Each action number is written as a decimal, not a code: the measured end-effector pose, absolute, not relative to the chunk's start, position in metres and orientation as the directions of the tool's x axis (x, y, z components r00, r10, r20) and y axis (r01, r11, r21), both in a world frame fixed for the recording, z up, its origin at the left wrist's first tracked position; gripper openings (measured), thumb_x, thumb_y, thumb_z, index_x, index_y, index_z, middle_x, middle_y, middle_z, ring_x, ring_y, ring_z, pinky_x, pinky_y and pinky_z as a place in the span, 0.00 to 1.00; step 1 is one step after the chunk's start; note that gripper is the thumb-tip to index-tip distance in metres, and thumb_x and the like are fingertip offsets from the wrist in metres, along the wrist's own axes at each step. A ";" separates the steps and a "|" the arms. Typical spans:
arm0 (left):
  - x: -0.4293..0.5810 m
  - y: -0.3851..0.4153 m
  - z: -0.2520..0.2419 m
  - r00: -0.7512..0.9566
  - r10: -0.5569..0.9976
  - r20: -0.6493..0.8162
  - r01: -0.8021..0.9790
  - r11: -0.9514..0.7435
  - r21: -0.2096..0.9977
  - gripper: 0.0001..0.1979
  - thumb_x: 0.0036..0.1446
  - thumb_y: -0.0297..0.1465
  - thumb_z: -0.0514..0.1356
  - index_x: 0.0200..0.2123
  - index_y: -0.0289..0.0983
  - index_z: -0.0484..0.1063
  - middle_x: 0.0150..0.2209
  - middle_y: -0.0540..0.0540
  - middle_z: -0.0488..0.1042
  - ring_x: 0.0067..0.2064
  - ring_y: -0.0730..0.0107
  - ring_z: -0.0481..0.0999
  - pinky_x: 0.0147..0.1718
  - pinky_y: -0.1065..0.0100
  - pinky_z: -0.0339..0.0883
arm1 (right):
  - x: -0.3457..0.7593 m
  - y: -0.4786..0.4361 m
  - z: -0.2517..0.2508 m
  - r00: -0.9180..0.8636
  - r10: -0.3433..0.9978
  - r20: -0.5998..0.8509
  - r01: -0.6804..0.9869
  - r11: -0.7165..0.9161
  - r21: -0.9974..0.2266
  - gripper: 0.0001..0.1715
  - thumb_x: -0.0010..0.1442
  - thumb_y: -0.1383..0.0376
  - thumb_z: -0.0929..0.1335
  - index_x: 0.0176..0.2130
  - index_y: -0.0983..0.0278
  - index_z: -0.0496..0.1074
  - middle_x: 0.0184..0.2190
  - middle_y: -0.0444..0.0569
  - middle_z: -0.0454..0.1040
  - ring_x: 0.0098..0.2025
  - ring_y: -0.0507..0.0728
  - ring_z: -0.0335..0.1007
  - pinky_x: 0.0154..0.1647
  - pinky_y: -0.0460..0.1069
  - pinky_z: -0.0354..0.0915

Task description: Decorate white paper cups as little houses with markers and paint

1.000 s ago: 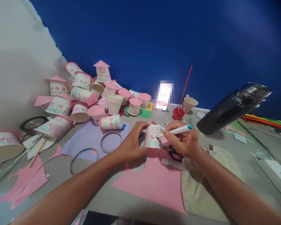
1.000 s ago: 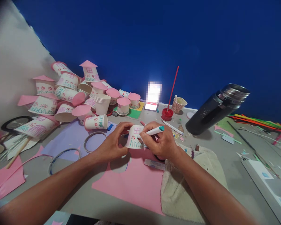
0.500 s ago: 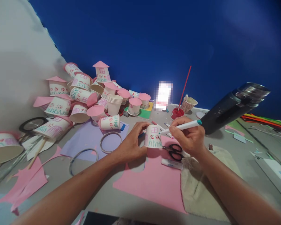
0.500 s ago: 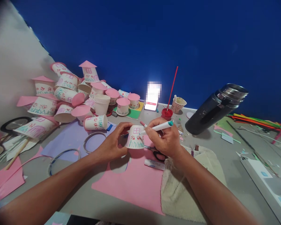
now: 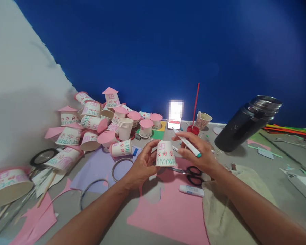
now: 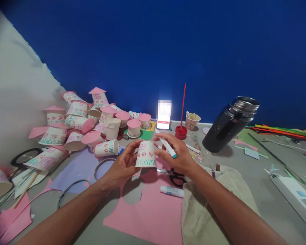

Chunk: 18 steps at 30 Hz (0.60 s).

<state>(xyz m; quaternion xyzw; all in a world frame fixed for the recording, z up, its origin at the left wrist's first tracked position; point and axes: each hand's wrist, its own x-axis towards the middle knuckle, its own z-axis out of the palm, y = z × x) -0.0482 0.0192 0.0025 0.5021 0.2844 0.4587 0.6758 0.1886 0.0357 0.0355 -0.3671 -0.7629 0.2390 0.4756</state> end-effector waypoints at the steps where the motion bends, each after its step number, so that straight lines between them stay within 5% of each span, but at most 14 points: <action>1: -0.048 0.019 0.004 0.415 0.906 0.080 -0.340 0.073 0.938 0.40 0.47 0.22 0.70 0.63 0.49 0.66 0.72 0.42 0.63 0.68 0.49 0.70 0.49 0.63 0.74 | 0.189 0.037 0.036 -0.338 0.781 0.525 0.362 0.622 -0.694 0.28 0.63 0.52 0.76 0.58 0.57 0.73 0.52 0.53 0.83 0.35 0.56 0.78 0.39 0.53 0.75; 5: -0.049 0.019 0.004 0.414 0.906 0.088 -0.306 0.047 0.951 0.40 0.48 0.22 0.68 0.64 0.48 0.63 0.72 0.41 0.62 0.67 0.49 0.71 0.49 0.62 0.75 | 0.191 0.039 0.034 -0.465 0.766 0.443 0.458 0.637 -0.621 0.49 0.50 0.46 0.82 0.64 0.58 0.69 0.59 0.58 0.79 0.52 0.67 0.80 0.52 0.60 0.75; 7: -0.052 0.020 0.004 0.418 0.902 0.107 -0.221 -0.013 0.975 0.42 0.50 0.23 0.67 0.67 0.48 0.60 0.73 0.39 0.61 0.71 0.46 0.67 0.56 0.54 0.73 | 0.192 0.040 0.033 -0.487 0.750 0.447 0.492 0.659 -0.569 0.49 0.52 0.46 0.82 0.65 0.59 0.68 0.58 0.59 0.79 0.54 0.68 0.79 0.53 0.61 0.74; 12: -0.063 0.018 0.009 0.411 0.884 0.224 0.215 -0.332 0.918 0.49 0.49 0.24 0.67 0.72 0.50 0.53 0.76 0.42 0.53 0.77 0.46 0.53 0.74 0.38 0.51 | 0.193 0.040 0.030 -0.572 0.719 0.395 0.587 0.695 -0.415 0.48 0.54 0.48 0.81 0.66 0.61 0.68 0.52 0.59 0.81 0.47 0.68 0.79 0.47 0.61 0.75; 18: -0.061 0.019 0.005 0.488 0.825 0.285 0.347 -0.483 0.804 0.45 0.51 0.25 0.67 0.71 0.46 0.56 0.66 0.38 0.62 0.70 0.46 0.64 0.70 0.39 0.62 | 0.190 0.041 0.022 -0.589 0.730 0.346 0.583 0.680 -0.445 0.48 0.55 0.50 0.81 0.67 0.59 0.68 0.56 0.60 0.80 0.51 0.69 0.79 0.47 0.60 0.76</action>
